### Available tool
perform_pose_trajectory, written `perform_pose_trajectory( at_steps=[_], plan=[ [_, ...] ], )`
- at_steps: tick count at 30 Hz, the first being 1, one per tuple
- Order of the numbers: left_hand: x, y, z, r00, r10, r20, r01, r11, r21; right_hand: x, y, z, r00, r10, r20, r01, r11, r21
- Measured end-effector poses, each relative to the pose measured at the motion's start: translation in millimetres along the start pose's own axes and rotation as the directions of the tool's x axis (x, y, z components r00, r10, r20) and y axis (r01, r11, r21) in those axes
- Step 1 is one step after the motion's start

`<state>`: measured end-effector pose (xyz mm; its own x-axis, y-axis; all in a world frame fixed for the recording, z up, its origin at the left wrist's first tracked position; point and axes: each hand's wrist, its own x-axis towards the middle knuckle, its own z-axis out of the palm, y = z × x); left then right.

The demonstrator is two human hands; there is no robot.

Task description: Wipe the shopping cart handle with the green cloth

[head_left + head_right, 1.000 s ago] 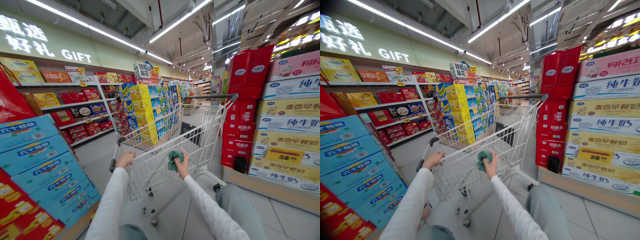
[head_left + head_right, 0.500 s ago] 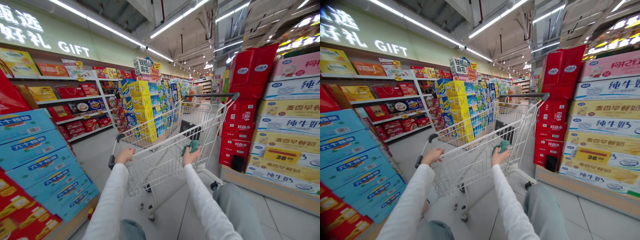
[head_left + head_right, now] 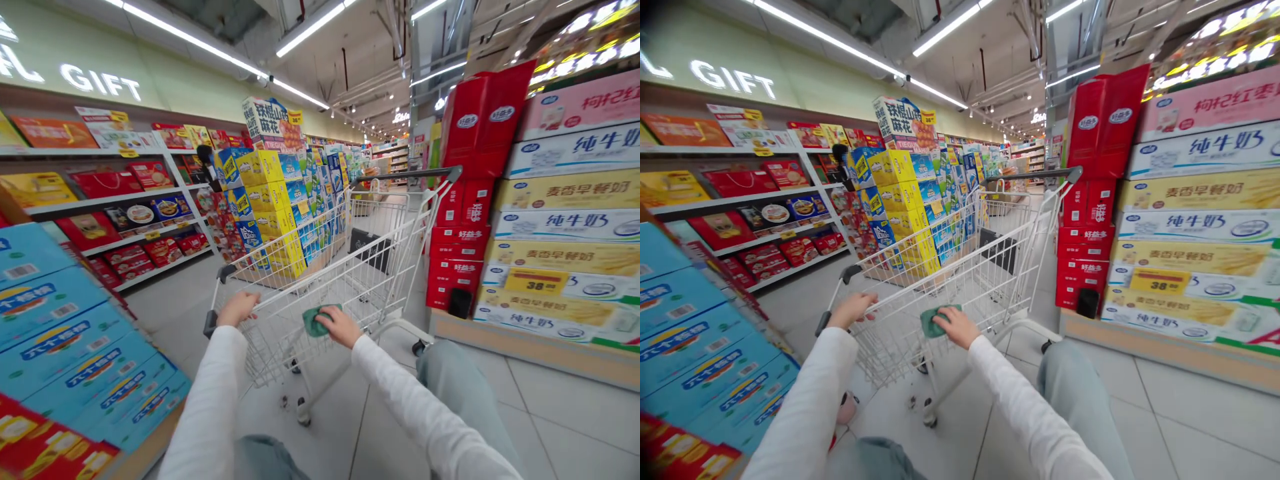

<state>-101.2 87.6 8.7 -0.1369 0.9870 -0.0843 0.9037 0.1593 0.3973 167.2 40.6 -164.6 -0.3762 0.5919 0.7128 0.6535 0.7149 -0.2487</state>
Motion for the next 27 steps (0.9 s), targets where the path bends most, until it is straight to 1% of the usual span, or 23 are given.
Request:
perform_pose_trajectory(
  at_steps=[1, 3, 5, 6, 8, 10, 11, 12, 13, 14, 15, 16, 17, 19, 20, 21, 23, 25, 26, 27],
  plan=[
    [-0.3, 2.8, -0.4, 0.997, -0.003, 0.075, 0.005, 0.999, -0.038, -7.9, 16.6, -16.0, 0.999, 0.041, -0.017, -0.041, 0.999, -0.012],
    [-2.0, 8.1, -1.8, 0.977, -0.011, 0.213, 0.032, 0.995, -0.097, -23.4, 46.9, -50.7, 0.988, 0.128, -0.084, -0.132, 0.991, -0.038],
    [-3.4, 10.3, -3.6, 0.963, -0.025, 0.268, 0.06, 0.99, -0.125, -33.1, 69.6, -88.6, 0.958, 0.214, -0.189, -0.231, 0.97, -0.073],
    [-3.2, 9.8, -4.6, 0.958, -0.038, 0.285, 0.08, 0.988, -0.136, -33.8, 76.7, -108.2, 0.932, 0.243, -0.27, -0.276, 0.957, -0.091],
    [-0.8, 6.2, -6.5, 0.942, -0.048, 0.332, 0.109, 0.98, -0.167, -23.5, 81.2, -146.5, 0.855, 0.241, -0.46, -0.328, 0.937, -0.118],
    [2.7, 1.7, -8.6, 0.922, -0.026, 0.385, 0.112, 0.973, -0.202, 1.9, 75.0, -178.4, 0.768, 0.178, -0.616, -0.329, 0.934, -0.141],
    [4.2, -0.1, -9.7, 0.922, -0.018, 0.387, 0.107, 0.972, -0.211, 18.5, 69.8, -190.1, 0.748, 0.144, -0.648, -0.314, 0.937, -0.155],
    [5.3, -1.1, -10.8, 0.928, -0.006, 0.372, 0.093, 0.972, -0.216, 36.2, 64.6, -198.0, 0.76, 0.125, -0.638, -0.298, 0.939, -0.17],
    [5.9, -1.5, -11.9, 0.94, 0.005, 0.341, 0.073, 0.974, -0.216, 53.4, 60.0, -202.2, 0.809, 0.113, -0.577, -0.266, 0.946, -0.187],
    [6.3, -1.4, -12.8, 0.952, 0.01, 0.305, 0.056, 0.976, -0.209, 69.2, 56.8, -202.9, 0.869, 0.107, -0.484, -0.226, 0.955, -0.193],
    [6.7, -1.2, -13.6, 0.961, 0.015, 0.274, 0.041, 0.979, -0.199, 82.6, 55.2, -200.8, 0.916, 0.111, -0.386, -0.194, 0.963, -0.185],
    [7.4, -1.1, -14.3, 0.967, 0.019, 0.254, 0.03, 0.981, -0.191, 93.1, 55.0, -196.9, 0.945, 0.119, -0.304, -0.179, 0.968, -0.176],
    [8.8, -1.5, -15.0, 0.968, 0.027, 0.248, 0.02, 0.982, -0.188, 100.7, 56.4, -192.5, 0.96, 0.133, -0.246, -0.178, 0.969, -0.169],
    [13.6, -4.1, -16.5, 0.967, 0.055, 0.248, -0.004, 0.98, -0.2, 107.8, 62.7, -186.8, 0.967, 0.162, -0.196, -0.198, 0.964, -0.18],
    [16.7, -6.2, -17.6, 0.968, 0.084, 0.236, -0.033, 0.977, -0.212, 108.0, 67.5, -187.5, 0.97, 0.165, -0.178, -0.2, 0.959, -0.199],
    [19.6, -8.6, -19.1, 0.97, 0.123, 0.21, -0.077, 0.973, -0.217, 106.7, 73.2, -191.1, 0.975, 0.162, -0.152, -0.194, 0.956, -0.222],
    [23.6, -13.6, -22.8, 0.971, 0.214, 0.109, -0.194, 0.966, -0.17, 101.5, 87.9, -206.3, 0.981, 0.165, -0.097, -0.186, 0.943, -0.275],
    [23.8, -17.6, -25.5, 0.948, 0.316, -0.029, -0.317, 0.949, -0.008, 96.8, 105.9, -226.5, 0.974, 0.215, -0.076, -0.228, 0.912, -0.34],
    [22.8, -18.8, -25.5, 0.928, 0.356, -0.107, -0.345, 0.932, 0.11, 96.1, 114.8, -235.4, 0.961, 0.258, -0.098, -0.275, 0.887, -0.37],
    [21.3, -19.3, -24.2, 0.906, 0.379, -0.188, -0.334, 0.913, 0.235, 96.9, 122.4, -242.2, 0.948, 0.298, -0.111, -0.318, 0.862, -0.395]
  ],
)
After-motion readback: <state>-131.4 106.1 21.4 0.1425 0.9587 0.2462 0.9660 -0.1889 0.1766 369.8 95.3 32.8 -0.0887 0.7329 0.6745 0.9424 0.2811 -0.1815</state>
